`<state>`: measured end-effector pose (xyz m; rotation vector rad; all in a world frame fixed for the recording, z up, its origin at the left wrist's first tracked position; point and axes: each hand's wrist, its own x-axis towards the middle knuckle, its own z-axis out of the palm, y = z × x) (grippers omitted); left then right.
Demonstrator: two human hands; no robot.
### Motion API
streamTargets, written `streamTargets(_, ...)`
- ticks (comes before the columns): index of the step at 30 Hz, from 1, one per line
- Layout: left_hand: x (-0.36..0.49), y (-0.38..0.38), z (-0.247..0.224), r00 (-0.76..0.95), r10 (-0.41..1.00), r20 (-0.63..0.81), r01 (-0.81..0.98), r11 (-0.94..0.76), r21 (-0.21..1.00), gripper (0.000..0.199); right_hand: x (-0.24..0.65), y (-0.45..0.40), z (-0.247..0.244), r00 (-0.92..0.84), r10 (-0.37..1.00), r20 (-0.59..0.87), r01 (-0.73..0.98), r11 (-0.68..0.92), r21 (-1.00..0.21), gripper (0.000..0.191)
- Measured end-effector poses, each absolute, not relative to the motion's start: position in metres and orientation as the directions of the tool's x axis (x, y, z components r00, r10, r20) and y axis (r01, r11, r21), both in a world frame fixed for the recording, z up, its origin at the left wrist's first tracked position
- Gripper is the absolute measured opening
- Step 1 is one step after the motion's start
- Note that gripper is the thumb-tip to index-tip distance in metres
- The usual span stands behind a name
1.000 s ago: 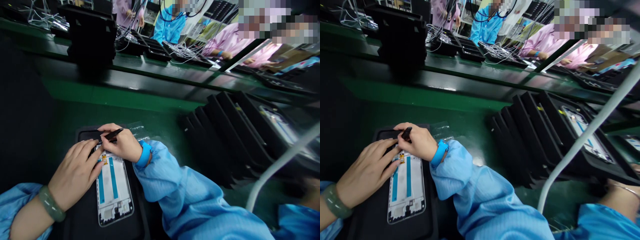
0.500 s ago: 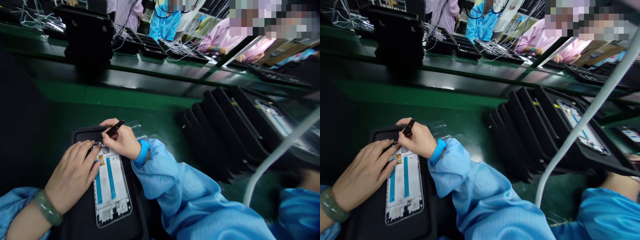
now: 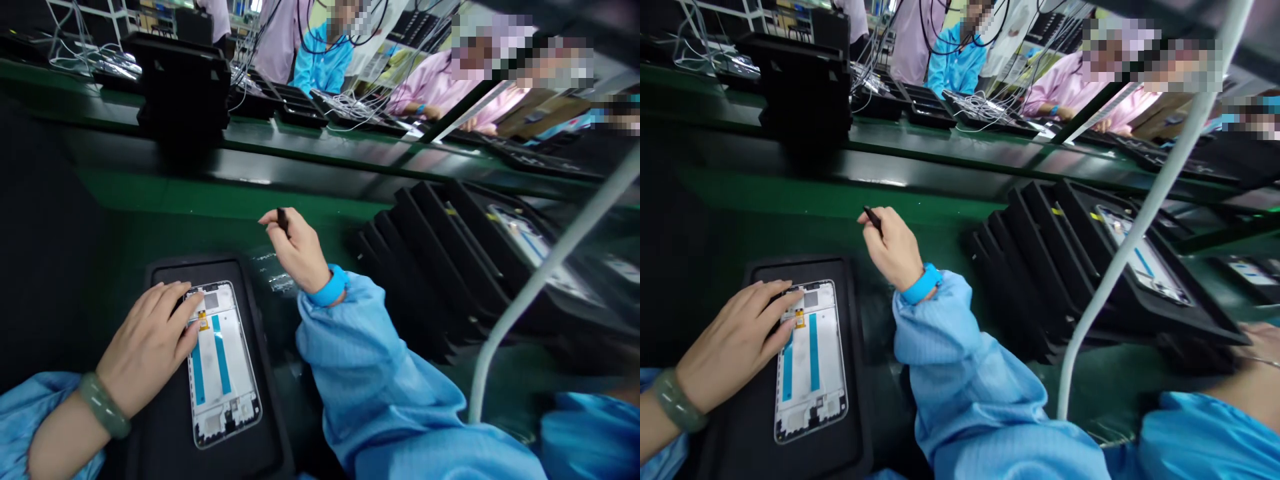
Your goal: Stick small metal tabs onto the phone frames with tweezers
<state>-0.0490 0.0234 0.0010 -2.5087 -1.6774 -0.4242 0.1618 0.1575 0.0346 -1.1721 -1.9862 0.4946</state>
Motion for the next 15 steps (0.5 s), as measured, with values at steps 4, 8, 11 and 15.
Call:
streamTargets(4,-0.050,0.024,0.000,0.336,0.907,0.256,0.917,-0.377,0.133,0.036,0.171,0.164,0.021,-0.513,0.843,0.161,0.662,0.509,-0.550,0.028)
streamTargets(8,-0.050,0.023,0.001,0.302,0.915,0.268,0.913,-0.359,0.196,0.034,0.157,0.162,0.006,-0.604,0.795,0.047,0.694,0.554,-0.460,0.036)
streamTargets(11,-0.053,0.022,0.006,0.156,0.903,0.400,0.920,-0.280,0.273,0.040,0.151,0.166,0.008,-0.598,0.796,0.093,0.698,0.573,-0.430,0.027)
streamTargets(15,-0.067,0.024,0.014,-0.117,0.855,0.504,0.901,-0.121,0.416,0.044,0.159,0.192,0.019,-0.388,0.913,0.122,0.743,0.389,-0.545,0.023)
